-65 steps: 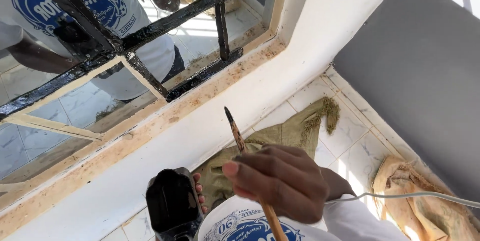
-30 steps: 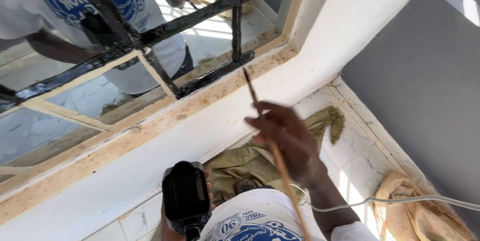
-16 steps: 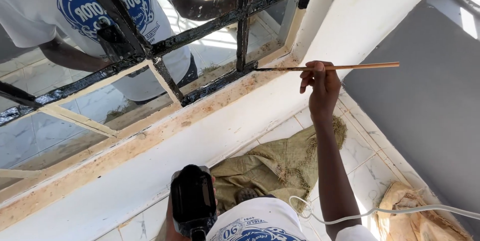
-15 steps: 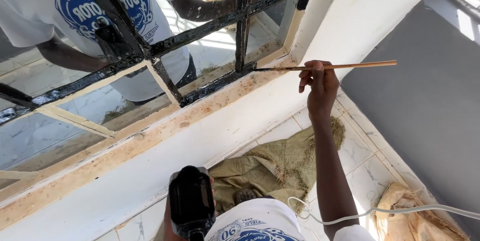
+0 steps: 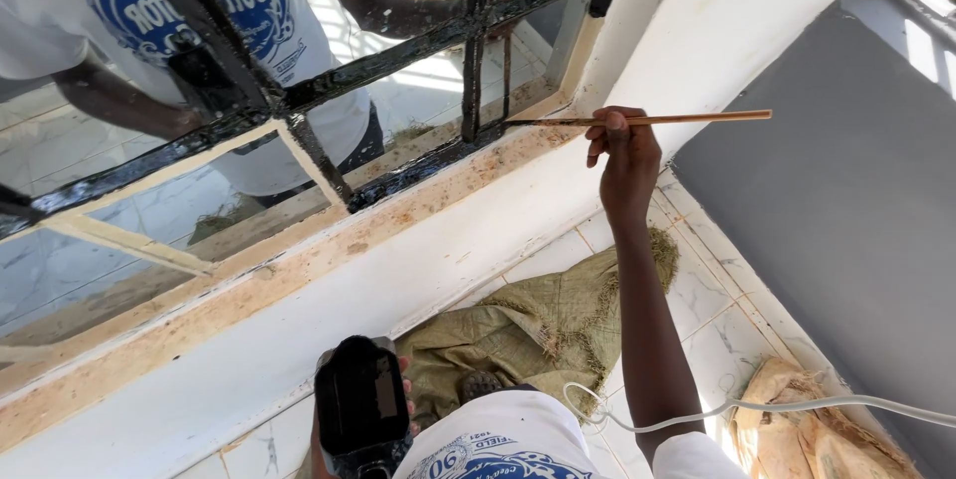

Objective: Painting the metal grill of a window frame with black paint using a brush.

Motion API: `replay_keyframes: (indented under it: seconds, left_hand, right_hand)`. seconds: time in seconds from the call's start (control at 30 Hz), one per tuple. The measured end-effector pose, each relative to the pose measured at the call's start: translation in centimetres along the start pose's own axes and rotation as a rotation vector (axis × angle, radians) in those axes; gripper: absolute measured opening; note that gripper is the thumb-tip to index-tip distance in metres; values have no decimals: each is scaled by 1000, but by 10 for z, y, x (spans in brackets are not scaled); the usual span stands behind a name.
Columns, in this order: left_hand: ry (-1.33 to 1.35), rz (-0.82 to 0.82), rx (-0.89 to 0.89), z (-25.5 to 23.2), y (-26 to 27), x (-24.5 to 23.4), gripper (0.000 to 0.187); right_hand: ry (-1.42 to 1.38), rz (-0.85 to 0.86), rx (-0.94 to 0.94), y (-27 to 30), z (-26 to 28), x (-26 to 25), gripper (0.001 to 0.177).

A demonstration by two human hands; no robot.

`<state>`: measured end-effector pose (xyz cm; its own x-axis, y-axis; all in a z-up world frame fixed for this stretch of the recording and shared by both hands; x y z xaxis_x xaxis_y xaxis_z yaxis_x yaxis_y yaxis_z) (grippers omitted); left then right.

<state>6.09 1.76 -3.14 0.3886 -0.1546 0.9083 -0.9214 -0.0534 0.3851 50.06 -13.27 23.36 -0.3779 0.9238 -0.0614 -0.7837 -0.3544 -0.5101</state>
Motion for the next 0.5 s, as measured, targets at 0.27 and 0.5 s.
replay_keyframes:
  seconds: [0.27, 0.5]
  left_hand:
    - [17, 5, -20, 6, -2, 16, 91]
    - [-190, -331, 83, -6, 1, 45, 83]
  right_hand:
    - [167, 3, -108, 8, 28, -4, 35]
    - [-110, 1, 33, 13, 7, 3, 39]
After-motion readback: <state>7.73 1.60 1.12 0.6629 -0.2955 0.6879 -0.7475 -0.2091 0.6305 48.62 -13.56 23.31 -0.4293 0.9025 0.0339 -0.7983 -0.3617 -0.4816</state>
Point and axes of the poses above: each hand's wrist, its own y-axis away from the middle knuckle, its own x-axis out of the palm, z = x × y, the point moved 7 cm from there along -y, towards the middle knuckle, and after that the axes turned 3 degrees about z, right-handed, at the moved point
